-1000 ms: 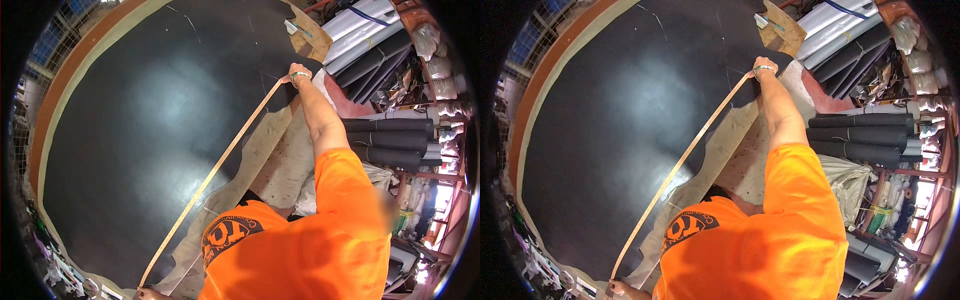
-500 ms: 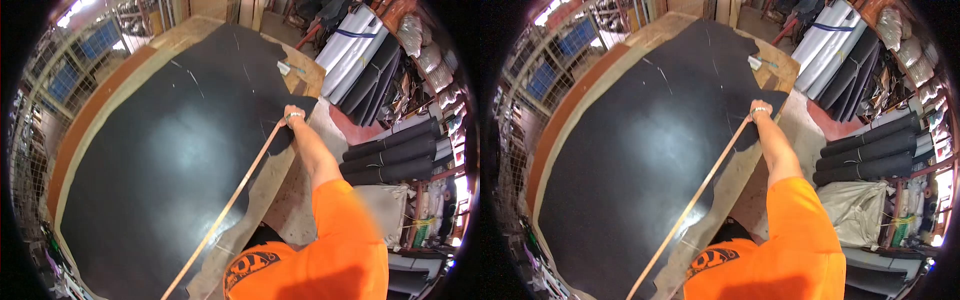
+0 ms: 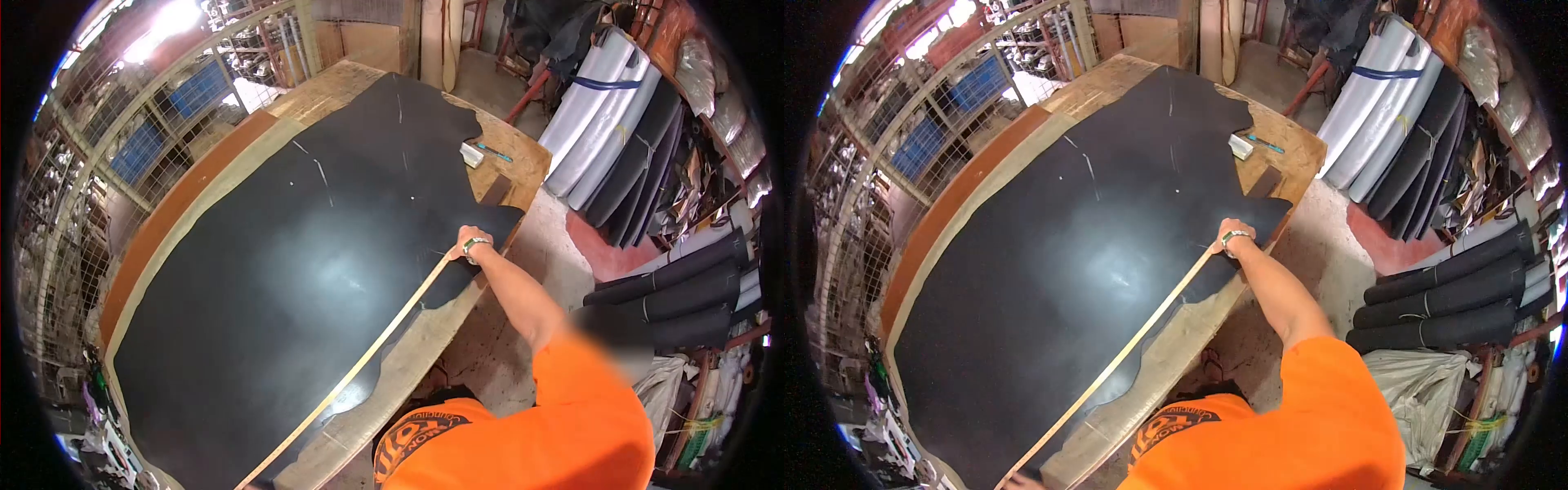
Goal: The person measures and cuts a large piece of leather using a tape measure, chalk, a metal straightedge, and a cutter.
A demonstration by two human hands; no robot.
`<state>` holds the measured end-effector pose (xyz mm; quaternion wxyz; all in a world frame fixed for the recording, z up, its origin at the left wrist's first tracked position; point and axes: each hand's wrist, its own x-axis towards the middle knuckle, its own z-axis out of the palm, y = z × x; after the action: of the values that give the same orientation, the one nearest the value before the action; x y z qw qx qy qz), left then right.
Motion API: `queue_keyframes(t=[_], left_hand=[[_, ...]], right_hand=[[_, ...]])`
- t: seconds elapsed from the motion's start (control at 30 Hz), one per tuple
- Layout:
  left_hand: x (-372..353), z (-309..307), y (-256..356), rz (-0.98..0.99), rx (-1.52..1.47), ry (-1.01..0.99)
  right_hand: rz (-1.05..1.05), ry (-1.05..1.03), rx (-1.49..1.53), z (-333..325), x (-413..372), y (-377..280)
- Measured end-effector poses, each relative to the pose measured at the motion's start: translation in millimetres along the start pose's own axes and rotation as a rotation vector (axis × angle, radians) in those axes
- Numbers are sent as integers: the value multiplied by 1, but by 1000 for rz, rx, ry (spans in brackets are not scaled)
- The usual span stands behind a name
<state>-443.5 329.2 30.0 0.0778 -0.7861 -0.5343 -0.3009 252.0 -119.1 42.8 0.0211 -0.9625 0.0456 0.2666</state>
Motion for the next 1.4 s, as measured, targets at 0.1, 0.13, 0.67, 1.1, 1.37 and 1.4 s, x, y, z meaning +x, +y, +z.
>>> queue_keyframes(t=[0.1,0.13,0.67,1.1,1.37,1.4], left_hand=[[-73,38,99,82,-241,-158],[-91,43,140,202,-206,-242],[-136,64,361,366,-373,-425],[-133,59,364,303,-323,-440],[-130,53,359,250,-339,-452],[-128,51,355,250,-378,-444]], right_hand=[[-44,3,60,4,2,12],[-60,7,74,5,3,14],[-187,-16,160,5,1,28],[-313,74,156,18,23,35],[-632,-95,409,45,88,53],[-591,24,243,40,76,40]])
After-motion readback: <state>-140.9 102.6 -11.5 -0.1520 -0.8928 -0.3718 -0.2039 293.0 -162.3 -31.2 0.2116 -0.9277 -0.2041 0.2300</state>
